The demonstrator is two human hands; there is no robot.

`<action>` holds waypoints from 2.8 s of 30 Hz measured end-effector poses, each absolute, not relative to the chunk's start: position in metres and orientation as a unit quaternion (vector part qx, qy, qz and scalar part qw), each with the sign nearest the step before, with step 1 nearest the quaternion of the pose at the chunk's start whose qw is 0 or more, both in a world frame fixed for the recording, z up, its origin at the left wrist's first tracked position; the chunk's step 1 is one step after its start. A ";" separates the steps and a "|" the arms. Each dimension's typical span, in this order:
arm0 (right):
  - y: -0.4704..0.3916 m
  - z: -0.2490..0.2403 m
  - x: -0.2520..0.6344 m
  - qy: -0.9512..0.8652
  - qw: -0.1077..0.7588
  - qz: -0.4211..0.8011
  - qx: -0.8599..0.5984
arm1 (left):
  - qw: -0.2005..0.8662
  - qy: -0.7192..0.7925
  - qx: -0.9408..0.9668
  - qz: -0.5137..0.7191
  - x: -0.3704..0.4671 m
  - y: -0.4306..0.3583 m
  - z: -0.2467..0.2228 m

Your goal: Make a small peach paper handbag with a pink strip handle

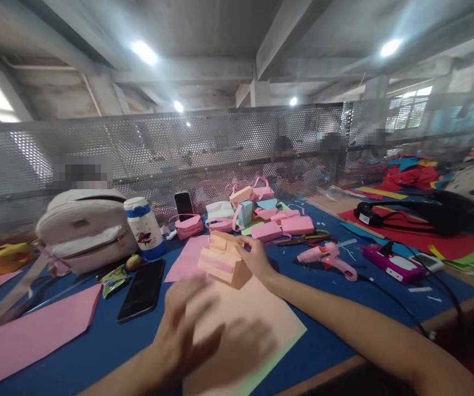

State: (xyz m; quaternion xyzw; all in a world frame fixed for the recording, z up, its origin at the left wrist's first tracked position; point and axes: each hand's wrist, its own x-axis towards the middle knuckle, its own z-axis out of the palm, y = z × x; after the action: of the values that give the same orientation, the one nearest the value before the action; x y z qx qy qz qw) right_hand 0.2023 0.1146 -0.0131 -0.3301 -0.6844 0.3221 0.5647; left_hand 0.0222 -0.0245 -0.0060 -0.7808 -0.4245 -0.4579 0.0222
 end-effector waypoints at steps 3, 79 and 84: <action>0.112 -0.018 0.198 -0.656 0.556 0.389 -0.331 | -0.022 -0.455 -0.747 -0.484 0.018 -0.003 -0.006; 0.062 -0.008 0.191 -0.732 0.469 0.444 -0.218 | -0.104 -0.368 -0.826 -0.414 -0.005 0.017 -0.016; 0.064 -0.011 0.190 -0.740 0.473 0.429 -0.213 | -0.111 -0.376 -0.825 -0.407 -0.005 0.015 -0.014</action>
State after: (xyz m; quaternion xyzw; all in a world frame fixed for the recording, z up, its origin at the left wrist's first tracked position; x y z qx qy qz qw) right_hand 0.1904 0.0638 -0.0111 -0.2128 -0.7398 0.4290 0.4726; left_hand -0.0048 0.0154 -0.0140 -0.8248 -0.3764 -0.4070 -0.1111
